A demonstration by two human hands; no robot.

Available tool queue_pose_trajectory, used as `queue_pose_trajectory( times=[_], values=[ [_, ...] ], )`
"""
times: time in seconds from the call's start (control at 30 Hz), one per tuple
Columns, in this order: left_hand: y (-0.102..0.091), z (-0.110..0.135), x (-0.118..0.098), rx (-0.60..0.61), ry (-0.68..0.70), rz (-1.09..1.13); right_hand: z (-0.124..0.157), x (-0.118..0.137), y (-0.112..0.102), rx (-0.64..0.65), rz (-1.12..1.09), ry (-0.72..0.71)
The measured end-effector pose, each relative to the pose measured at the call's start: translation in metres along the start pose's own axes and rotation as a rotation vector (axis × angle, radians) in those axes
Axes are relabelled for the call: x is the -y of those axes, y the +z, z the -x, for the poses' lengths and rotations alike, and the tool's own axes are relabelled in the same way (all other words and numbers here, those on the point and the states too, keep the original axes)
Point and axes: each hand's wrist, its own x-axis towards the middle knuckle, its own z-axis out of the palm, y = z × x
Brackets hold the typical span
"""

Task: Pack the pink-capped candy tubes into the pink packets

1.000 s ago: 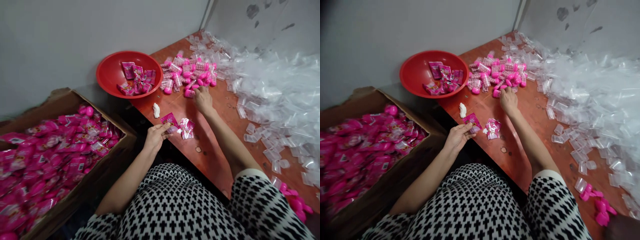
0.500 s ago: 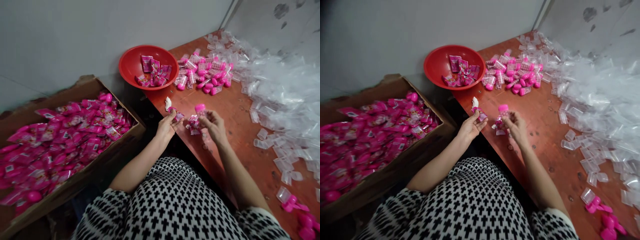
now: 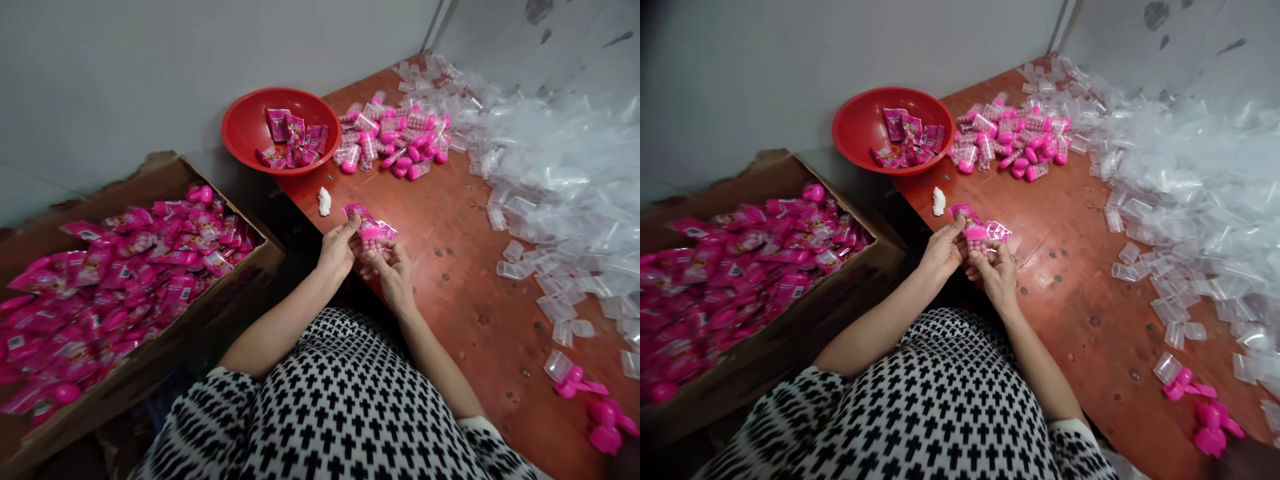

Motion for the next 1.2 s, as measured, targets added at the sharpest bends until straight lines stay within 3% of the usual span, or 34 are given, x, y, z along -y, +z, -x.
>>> queue_pose_trajectory(
  times=[0.13, 0.3, 0.53, 0.7, 0.87, 1.07, 1.2],
  values=[
    [-0.001, -0.002, -0.003, 0.102, 0.062, -0.079, -0.002, -0.001, -0.001, 0.004, -0.068, 0.035],
    [-0.001, -0.004, -0.003, 0.233, 0.076, -0.177, -0.002, -0.003, 0.001, -0.064, -0.012, -0.038],
    [0.000, -0.005, 0.001, 0.206, 0.017, -0.276, -0.007, -0.005, -0.002, -0.056, -0.058, -0.019],
    [0.002, -0.007, -0.002, 0.248, 0.065, -0.334, -0.010, -0.008, -0.003, -0.009, -0.162, 0.063],
    [0.002, -0.009, 0.000, 0.272, 0.056, -0.365, -0.011, -0.007, -0.002, -0.084, -0.066, -0.042],
    [0.002, -0.008, 0.001, 0.250, 0.034, -0.392, -0.013, -0.008, -0.004, -0.056, -0.098, -0.001],
    [0.005, -0.006, 0.001, 0.235, 0.045, -0.333, -0.010, -0.010, -0.003, -0.133, 0.075, -0.096]
  ],
)
